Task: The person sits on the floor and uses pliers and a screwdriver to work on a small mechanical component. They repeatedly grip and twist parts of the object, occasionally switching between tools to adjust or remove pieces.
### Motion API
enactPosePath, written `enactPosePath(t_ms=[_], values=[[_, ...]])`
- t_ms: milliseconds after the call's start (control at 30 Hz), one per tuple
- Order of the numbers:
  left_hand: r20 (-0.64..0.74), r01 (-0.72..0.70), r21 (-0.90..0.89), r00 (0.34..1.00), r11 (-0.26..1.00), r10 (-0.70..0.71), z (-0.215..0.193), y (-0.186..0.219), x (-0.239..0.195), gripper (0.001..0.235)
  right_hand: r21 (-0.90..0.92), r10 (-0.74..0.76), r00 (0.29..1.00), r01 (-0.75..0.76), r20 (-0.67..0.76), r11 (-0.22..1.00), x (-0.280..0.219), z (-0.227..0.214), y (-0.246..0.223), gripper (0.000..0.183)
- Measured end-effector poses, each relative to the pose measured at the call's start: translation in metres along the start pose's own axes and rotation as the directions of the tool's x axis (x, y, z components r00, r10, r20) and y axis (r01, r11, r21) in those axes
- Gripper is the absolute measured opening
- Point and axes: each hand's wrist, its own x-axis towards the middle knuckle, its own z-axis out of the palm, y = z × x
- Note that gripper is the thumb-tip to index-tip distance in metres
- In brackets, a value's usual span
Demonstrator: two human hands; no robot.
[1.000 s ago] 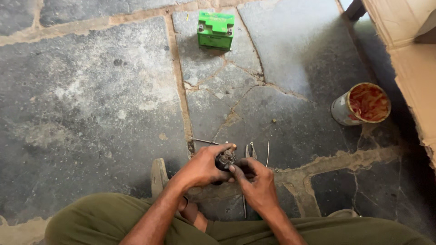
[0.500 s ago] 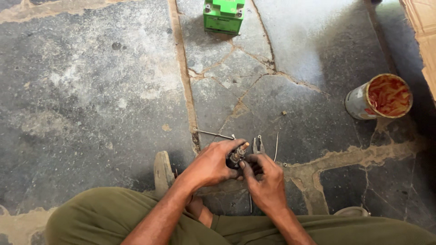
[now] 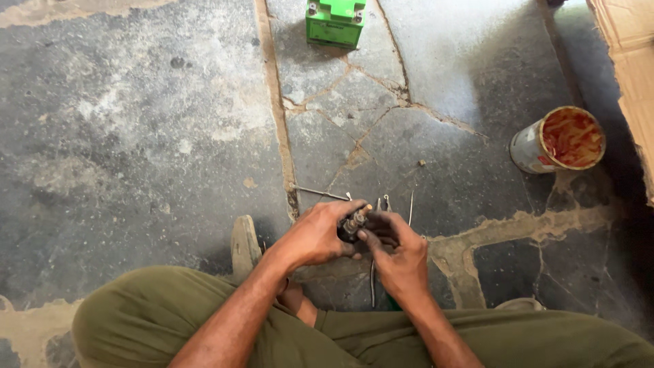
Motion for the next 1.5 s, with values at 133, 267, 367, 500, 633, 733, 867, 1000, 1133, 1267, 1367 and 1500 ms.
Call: enactPosePath(t_ms=[133,267,367,500,633,733,867,1000,1133,1267,1367,1500], values=[[-0.040,0.010,0.027,0.999,1.000,-0.009,0.0000,-0.0009,0.0023,0.084,-0.096,-0.070,0.997,0.074,0.040,0.993,0.0010,-0.0053,0.0015,0.030],[-0.018,0.031,0.032,0.999,0.999,-0.030,-0.0007,0.0004,0.0012,0.081,-0.024,-0.059,0.996,0.061,0.066,0.998,-0.0006,-0.0054,-0.0019,0.032],[-0.001,0.030,0.038,1.000,0.999,-0.030,-0.0013,0.0015,0.0000,0.081,-0.046,-0.018,0.998,0.021,0.055,0.999,-0.0010,-0.0044,-0.0045,0.030],[-0.004,0.042,0.063,0.999,0.997,-0.041,-0.0031,0.0018,0.0012,0.086,-0.085,-0.077,0.996,0.080,0.044,0.993,0.0006,-0.0034,-0.0047,0.029],[-0.015,0.016,0.068,1.000,0.998,-0.015,-0.0009,0.0002,0.0017,0.082,-0.024,-0.021,0.999,0.022,0.048,0.999,-0.0005,-0.0036,-0.0010,0.032],[-0.012,0.004,0.082,1.000,0.997,-0.003,-0.0001,-0.0016,0.0012,0.081,-0.037,-0.034,0.998,0.036,0.046,0.999,-0.0011,-0.0029,0.0009,0.031],[-0.011,0.023,0.080,1.000,0.997,-0.023,-0.0012,-0.0013,0.0017,0.082,-0.036,-0.078,0.995,0.081,0.063,0.996,0.0005,-0.0043,-0.0002,0.033],[0.006,0.002,0.062,1.000,0.998,-0.002,-0.0013,-0.0008,0.0021,0.078,-0.009,-0.020,0.997,0.021,0.075,1.000,-0.0001,-0.0047,-0.0011,0.036],[0.004,0.052,0.097,0.999,0.994,-0.053,-0.0013,0.0011,0.0027,0.084,-0.085,-0.068,0.997,0.072,0.042,0.994,-0.0008,-0.0028,-0.0037,0.030],[0.024,0.102,0.062,0.994,0.993,-0.104,-0.0010,0.0030,0.0029,0.081,-0.123,0.013,1.000,-0.010,0.018,0.992,-0.0014,-0.0027,-0.0070,0.025],[-0.006,0.049,0.069,0.999,0.996,-0.048,0.0001,0.0007,0.0017,0.079,-0.209,-0.004,1.000,0.007,0.015,0.978,-0.0013,-0.0028,-0.0073,0.021],[-0.026,0.011,0.093,1.000,0.996,-0.009,0.0014,-0.0029,0.0018,0.076,-0.227,-0.095,0.995,0.099,0.032,0.969,-0.0010,-0.0033,-0.0063,0.019]])
